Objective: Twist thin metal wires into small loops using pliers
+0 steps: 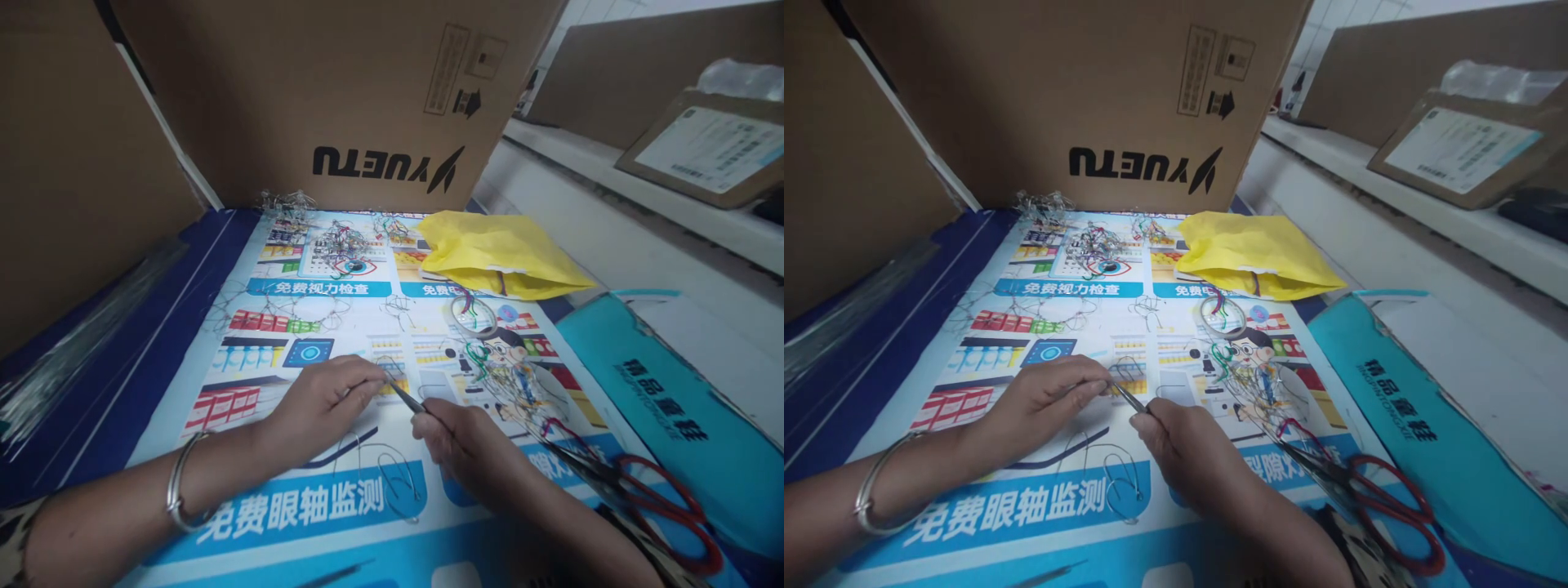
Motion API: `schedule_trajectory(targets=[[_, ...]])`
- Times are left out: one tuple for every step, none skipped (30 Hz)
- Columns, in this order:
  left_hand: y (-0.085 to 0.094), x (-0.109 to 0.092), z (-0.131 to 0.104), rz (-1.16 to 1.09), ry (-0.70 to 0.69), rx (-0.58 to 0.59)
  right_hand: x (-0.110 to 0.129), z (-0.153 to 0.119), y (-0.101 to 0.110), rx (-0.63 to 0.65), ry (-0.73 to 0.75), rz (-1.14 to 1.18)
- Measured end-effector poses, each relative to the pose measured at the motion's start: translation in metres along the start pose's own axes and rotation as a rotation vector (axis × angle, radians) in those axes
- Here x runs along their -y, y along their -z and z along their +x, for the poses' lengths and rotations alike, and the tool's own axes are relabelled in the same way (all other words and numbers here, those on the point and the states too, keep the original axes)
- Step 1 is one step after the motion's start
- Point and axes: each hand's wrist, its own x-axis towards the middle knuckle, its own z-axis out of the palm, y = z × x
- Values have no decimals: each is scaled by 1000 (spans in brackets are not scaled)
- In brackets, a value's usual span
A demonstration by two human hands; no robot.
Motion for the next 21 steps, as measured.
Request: schedule_trajectory(targets=[[0,1,0,49,-55,-25,1,0,0,-10,-1,-17],[0,2,0,91,-102,-47,1,0,0,-20,-2,-26],[-1,2,-1,128,-137,-68,1,0,0,-28,-1,-28],[-3,2,-2,160,-159,-90,1,0,-1,-35,3,-26],[-4,1,-2,186,-170,-111,1,0,-2,-40,8,-21],[-6,1,-3,205,-174,-130,1,0,-2,-43,13,-17],[-7,0,-4,215,-174,-145,1,0,-3,-42,18,-14],[-8,-1,-5,218,-170,-156,1,0,-4,-42,23,-12],[-10,-1,-5,215,-165,-167,2,0,-4,-42,26,-12],[-11,-1,-6,211,-161,-177,3,-1,-4,-43,29,-13],[-11,-1,-6,207,-159,-187,3,-1,-4,-44,32,-13],[-12,-1,-6,204,-159,-196,4,-2,-4,-47,35,-13],[-13,-1,-7,202,-161,-204,5,-2,-4,-52,38,-11],[-13,0,-7,201,-164,-211,6,-2,-4,-55,39,-8],[-13,0,-7,200,-166,-217,6,-2,-4,-55,37,-5],[-14,0,-7,199,-166,-222,6,-2,-4,-55,34,-3],[-14,0,-6,198,-165,-228,6,-2,-4,-53,30,-1],[-14,0,-6,198,-162,-233,6,-2,-4,-51,28,-1],[-14,0,-7,199,-157,-236,6,-2,-5,-52,27,-2],[-14,0,-7,198,-153,-238,5,-2,-5,-53,27,-3],[-14,0,-7,197,-150,-237,5,-2,-5,-54,28,-3]])
